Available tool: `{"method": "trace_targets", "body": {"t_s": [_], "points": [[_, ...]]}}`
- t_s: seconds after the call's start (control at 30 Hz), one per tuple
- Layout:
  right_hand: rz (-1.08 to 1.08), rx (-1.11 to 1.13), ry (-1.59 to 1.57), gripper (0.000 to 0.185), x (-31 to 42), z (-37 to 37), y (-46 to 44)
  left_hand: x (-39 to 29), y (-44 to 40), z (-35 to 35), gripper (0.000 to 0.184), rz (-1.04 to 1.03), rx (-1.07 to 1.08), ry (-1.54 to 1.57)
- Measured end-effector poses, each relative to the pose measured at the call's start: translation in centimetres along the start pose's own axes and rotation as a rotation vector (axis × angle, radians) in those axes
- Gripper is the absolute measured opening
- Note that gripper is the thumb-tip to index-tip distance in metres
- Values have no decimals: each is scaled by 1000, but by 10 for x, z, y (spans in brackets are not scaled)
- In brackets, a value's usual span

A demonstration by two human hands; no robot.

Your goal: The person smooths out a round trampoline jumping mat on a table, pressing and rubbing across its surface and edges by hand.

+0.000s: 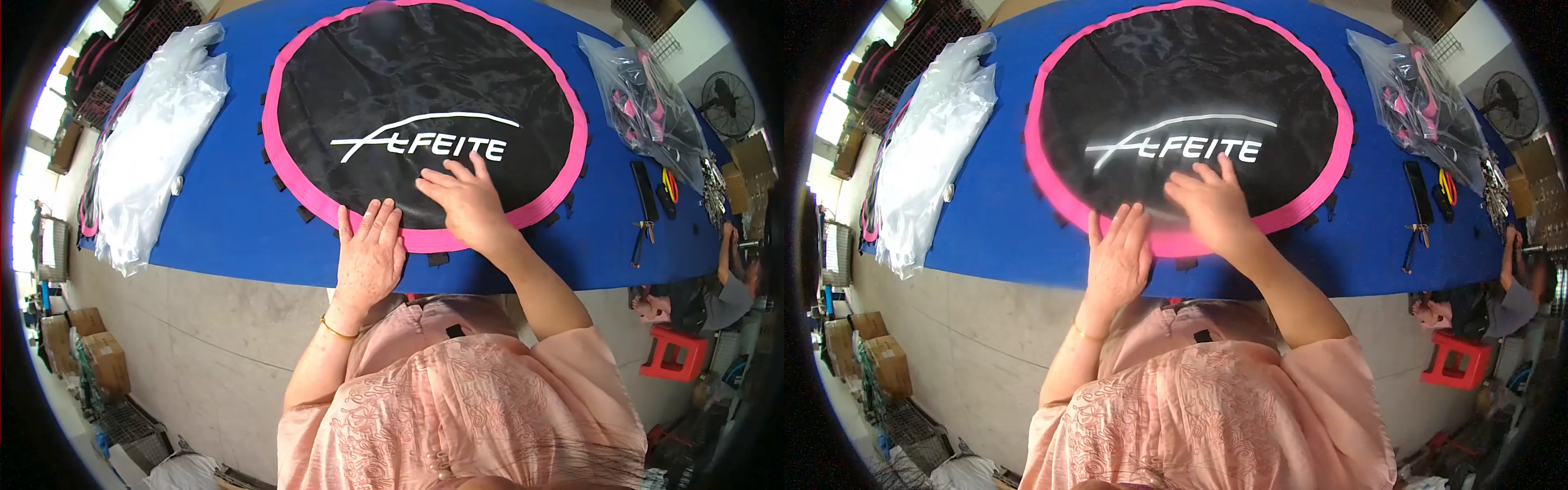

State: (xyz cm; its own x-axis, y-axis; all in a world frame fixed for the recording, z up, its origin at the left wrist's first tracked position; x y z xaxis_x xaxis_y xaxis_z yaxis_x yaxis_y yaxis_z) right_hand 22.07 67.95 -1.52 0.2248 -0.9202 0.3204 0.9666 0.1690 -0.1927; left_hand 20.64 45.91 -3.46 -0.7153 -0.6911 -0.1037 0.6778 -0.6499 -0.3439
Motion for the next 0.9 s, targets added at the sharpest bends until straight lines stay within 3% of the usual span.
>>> {"method": "trace_targets", "body": {"t_s": [0.23,0.5,0.9], "points": [[-46,-4,-29,53,7,18,22,0,0,0,42,-4,7,-1],[95,10,-123,57,21,6,43,-1,0,0,44,-21,20,0],[83,-7,-71,58,15,2,47,0,0,2,42,-8,19,3]]}}
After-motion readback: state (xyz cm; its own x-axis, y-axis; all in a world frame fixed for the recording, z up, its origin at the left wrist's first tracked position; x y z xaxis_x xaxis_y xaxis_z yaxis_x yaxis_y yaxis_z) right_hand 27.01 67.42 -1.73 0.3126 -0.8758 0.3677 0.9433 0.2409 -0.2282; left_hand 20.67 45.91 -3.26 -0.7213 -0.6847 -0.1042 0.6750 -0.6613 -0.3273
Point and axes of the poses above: each hand's wrist, its own y-axis away from the middle knuckle, its own z-axis out of the back of the hand, x = y × z, the point moved 1 cm from there along -y, towards the middle knuckle, and after that the axes turned 10 degrees about -y, right-handed, at the moved point
